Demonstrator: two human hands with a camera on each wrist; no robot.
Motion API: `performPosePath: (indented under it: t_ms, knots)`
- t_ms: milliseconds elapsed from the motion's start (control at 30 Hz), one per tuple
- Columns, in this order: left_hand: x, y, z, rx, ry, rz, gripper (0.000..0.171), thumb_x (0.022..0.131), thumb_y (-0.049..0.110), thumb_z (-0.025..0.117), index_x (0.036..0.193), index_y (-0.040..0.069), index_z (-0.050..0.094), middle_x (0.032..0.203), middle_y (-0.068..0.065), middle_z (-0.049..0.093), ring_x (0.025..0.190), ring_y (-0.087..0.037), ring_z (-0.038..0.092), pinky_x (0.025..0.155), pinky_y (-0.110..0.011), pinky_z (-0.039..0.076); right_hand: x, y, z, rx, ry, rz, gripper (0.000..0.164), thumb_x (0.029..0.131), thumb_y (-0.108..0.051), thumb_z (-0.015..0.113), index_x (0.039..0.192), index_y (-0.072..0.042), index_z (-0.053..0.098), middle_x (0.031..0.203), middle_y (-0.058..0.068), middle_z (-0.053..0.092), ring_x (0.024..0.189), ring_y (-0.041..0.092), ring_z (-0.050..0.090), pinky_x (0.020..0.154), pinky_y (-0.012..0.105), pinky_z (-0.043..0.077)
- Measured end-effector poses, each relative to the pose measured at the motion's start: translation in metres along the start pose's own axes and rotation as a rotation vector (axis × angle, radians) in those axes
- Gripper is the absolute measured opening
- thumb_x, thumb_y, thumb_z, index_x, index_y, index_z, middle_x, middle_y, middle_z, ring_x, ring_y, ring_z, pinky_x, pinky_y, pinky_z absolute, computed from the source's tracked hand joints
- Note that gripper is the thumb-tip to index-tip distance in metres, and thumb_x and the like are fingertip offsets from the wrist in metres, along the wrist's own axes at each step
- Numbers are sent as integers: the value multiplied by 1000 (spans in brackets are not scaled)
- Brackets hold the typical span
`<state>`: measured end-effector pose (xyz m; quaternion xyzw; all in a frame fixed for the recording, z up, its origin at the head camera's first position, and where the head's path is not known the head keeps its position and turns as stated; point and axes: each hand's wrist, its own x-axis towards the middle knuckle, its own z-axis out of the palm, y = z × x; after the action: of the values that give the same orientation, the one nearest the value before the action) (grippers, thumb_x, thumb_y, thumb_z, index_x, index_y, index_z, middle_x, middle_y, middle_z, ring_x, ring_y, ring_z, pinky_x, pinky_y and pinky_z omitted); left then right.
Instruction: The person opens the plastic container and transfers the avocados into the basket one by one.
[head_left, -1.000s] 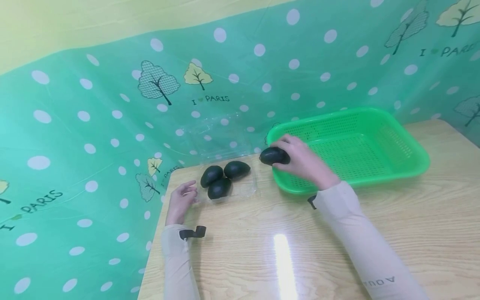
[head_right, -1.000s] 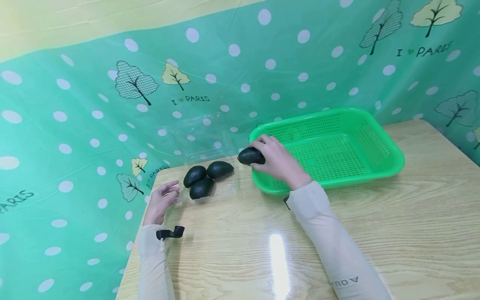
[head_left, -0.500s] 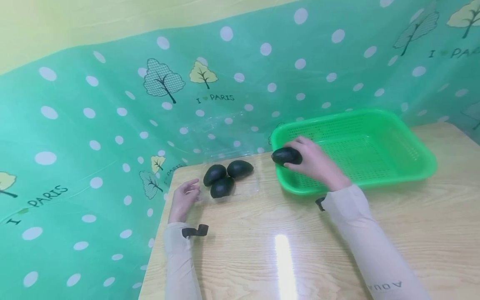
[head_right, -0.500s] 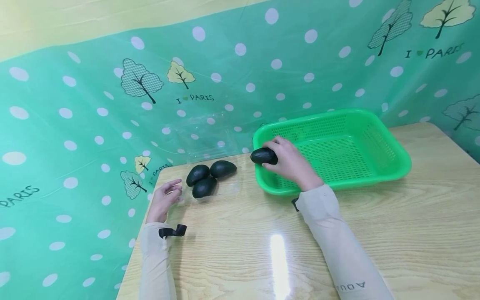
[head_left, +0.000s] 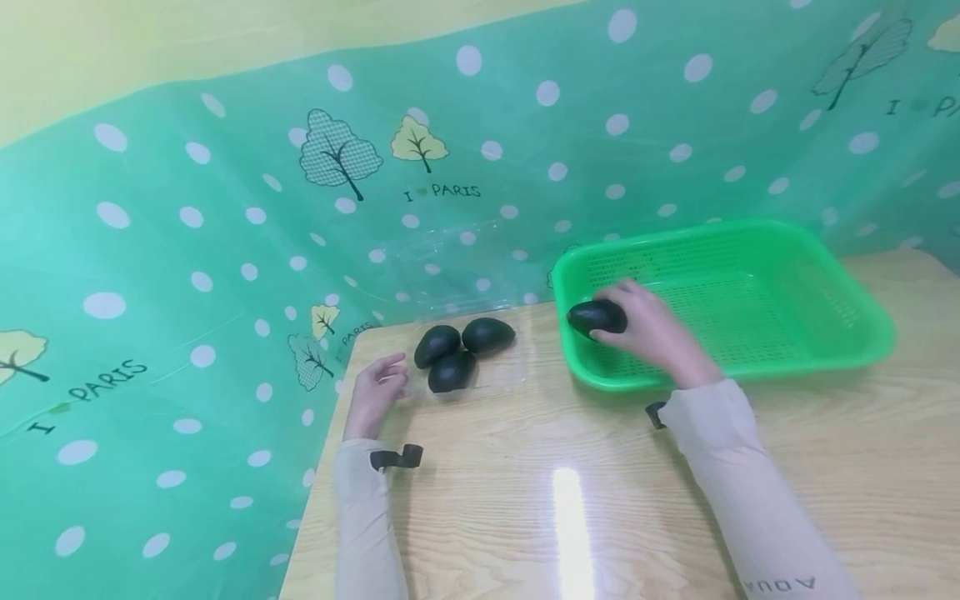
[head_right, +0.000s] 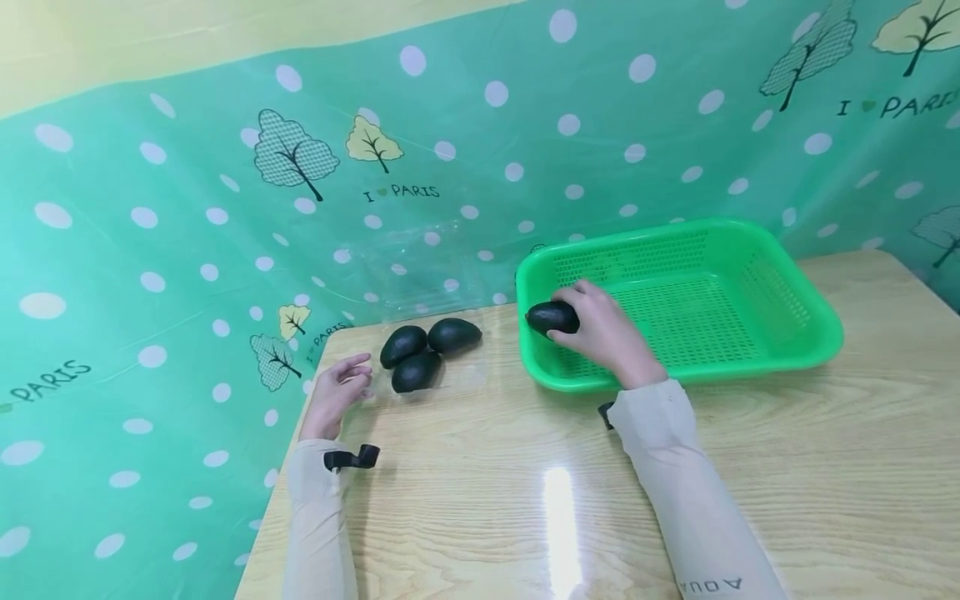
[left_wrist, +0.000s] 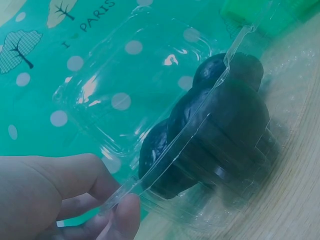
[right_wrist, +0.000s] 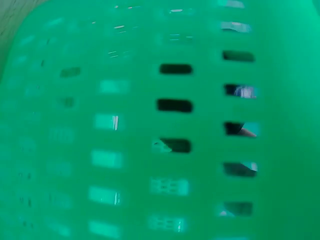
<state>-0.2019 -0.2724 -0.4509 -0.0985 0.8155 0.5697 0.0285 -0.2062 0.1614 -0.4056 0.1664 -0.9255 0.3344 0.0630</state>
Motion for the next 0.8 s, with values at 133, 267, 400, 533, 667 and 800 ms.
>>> performPosePath:
  t_ms: [133,267,400,533,667,800]
  knots:
    - [-2,1,1,2,3,1,50,94,3,56,144,1,48,134,-26,53,103,-27,64,83,-32,61,-3,1,0,-15,-31,28,55,83,-19,79,130,1,59,126,23,55,113,42,55,95,62,51]
    - [-2,2,1,-3,3,-4,50,94,2,55,144,1,48,134,-26,53,101,-28,64,87,-37,61,-5,2,0,-19,-60,48,57,83,-18,79,132,2,57,130,26,53,116,44,54,97,63,49]
    - [-3,6,0,-16,-7,-15,50,94,0,55,144,0,48,134,-27,52,96,-27,65,90,-42,60,-6,3,2,-16,-79,69,58,84,-17,78,133,2,56,134,27,51,119,45,53,98,63,48]
    - [-11,19,1,-20,-17,-22,50,93,-3,55,142,-3,48,133,-30,51,88,-19,65,92,-46,58,-6,6,5,-28,-98,88,58,83,-17,78,134,2,56,133,28,52,117,45,54,96,62,50]
    - [-19,30,2,-6,-24,-4,50,92,-4,55,142,-7,47,132,-34,50,81,-12,63,90,-45,59,-6,9,6,-42,-129,103,59,83,-18,79,132,4,56,130,29,53,114,45,55,95,62,50]
    - [-21,32,3,2,-21,-9,50,92,-3,54,142,-7,46,132,-33,51,78,-7,62,92,-48,58,-6,10,8,-56,-154,115,59,83,-19,79,131,5,56,126,29,55,111,44,57,92,61,51]
